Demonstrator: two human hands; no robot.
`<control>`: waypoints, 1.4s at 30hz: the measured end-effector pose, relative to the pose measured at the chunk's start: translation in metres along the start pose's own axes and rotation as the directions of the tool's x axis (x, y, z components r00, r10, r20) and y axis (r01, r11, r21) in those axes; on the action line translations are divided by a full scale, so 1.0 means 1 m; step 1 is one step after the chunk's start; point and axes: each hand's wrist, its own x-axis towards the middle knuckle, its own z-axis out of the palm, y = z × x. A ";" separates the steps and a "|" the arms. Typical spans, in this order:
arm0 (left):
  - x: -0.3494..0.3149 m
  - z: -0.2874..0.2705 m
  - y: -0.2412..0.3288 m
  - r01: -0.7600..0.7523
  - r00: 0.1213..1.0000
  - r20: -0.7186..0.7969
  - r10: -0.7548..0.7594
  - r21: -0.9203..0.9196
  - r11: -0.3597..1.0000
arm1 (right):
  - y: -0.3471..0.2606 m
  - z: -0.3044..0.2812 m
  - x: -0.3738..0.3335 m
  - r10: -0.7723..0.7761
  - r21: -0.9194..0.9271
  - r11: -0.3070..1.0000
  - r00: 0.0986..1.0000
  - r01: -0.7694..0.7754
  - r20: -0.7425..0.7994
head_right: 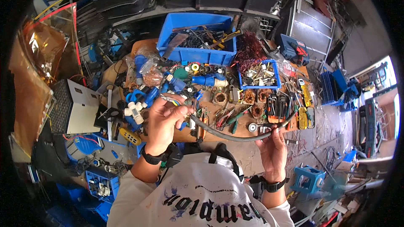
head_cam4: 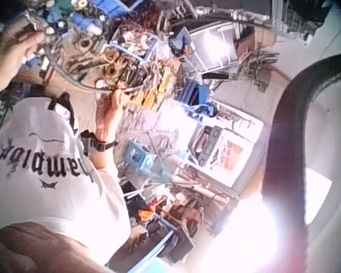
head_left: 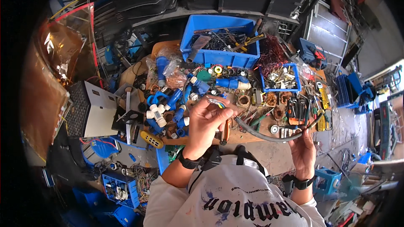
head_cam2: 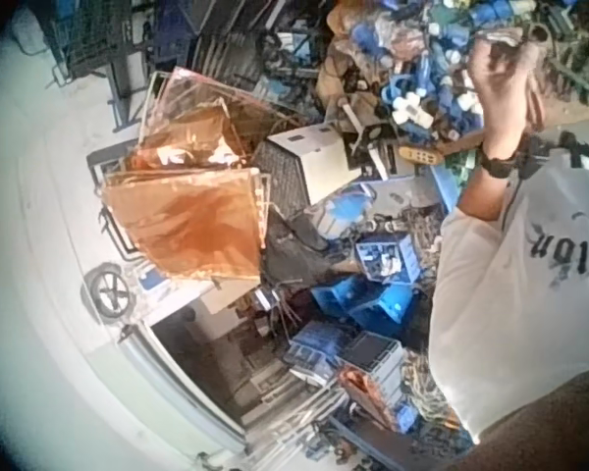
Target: The person assembles a blue electrical connector by inserting a white cylindrical component and tightening it with a screwdriver. They then handle a short length of wire and later use the screwdriver to tighten screws on a white electrical switch with attached wires.
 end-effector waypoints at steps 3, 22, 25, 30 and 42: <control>0.010 -0.009 -0.003 0.113 0.993 0.037 -0.111 -0.055 0.992 | 0.006 0.012 -0.007 -0.074 0.012 0.997 0.996 0.074 -0.050; 0.049 -0.072 -0.124 0.384 0.888 -0.051 -0.457 0.627 0.677 | -0.042 -0.154 -0.101 -0.679 -0.312 0.557 0.206 0.770 -0.704; 0.056 -0.064 -0.144 0.355 0.872 0.017 -0.489 0.667 0.655 | -0.012 -0.222 -0.131 -0.589 -0.396 0.538 -0.005 0.744 -0.808; 0.061 -0.037 -0.163 0.372 0.831 0.052 -0.553 0.687 0.624 | 0.071 -0.309 -0.149 -0.324 -0.287 0.690 -0.072 0.665 -0.943; 0.071 -0.026 -0.188 0.422 0.798 -0.020 -0.603 0.732 0.534 | 0.003 -0.438 -0.242 -0.227 -0.217 0.671 -0.082 0.710 -0.970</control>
